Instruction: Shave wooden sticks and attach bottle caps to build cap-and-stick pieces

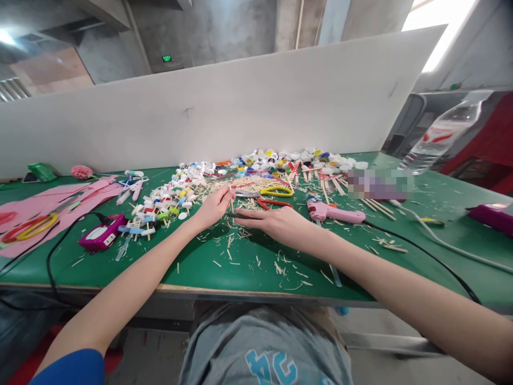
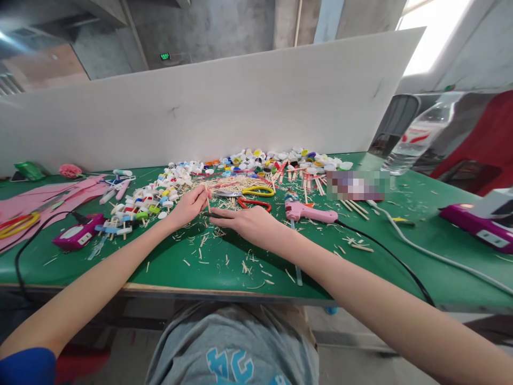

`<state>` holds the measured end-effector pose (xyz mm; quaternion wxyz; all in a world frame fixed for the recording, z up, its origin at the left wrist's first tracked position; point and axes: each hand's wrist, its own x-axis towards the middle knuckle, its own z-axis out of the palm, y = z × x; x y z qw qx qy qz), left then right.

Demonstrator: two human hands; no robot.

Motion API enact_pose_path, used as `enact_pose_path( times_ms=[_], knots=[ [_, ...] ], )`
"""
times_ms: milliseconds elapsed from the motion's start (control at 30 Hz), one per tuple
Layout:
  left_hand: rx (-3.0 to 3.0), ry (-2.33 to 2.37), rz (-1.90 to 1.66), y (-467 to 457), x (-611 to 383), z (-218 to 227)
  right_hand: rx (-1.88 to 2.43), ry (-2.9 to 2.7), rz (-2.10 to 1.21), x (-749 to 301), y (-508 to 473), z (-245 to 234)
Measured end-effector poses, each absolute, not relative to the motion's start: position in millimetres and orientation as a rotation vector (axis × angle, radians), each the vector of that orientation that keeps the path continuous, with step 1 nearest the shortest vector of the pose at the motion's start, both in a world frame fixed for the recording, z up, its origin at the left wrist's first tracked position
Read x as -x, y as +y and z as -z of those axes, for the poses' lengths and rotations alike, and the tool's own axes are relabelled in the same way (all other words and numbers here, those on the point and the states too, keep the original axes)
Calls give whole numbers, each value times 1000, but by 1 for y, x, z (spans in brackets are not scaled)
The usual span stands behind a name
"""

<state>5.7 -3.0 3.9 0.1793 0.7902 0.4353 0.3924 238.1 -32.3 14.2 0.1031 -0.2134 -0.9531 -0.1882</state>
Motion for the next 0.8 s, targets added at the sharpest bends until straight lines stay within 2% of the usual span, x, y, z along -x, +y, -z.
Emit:
enact_pose_path(
  times_ms=[267, 600, 800],
  knots=[
    [-2244, 1224, -1109, -5, -7, -6, 584, -2847, 628, -239, -33, -13],
    [-2245, 1218, -1119, -4, -6, -5, 693, -2802, 434, -236, -38, -11],
    [-2241, 1229, -1112, -5, -6, -6, 658, -2847, 500, -239, -38, -13]
  ],
)
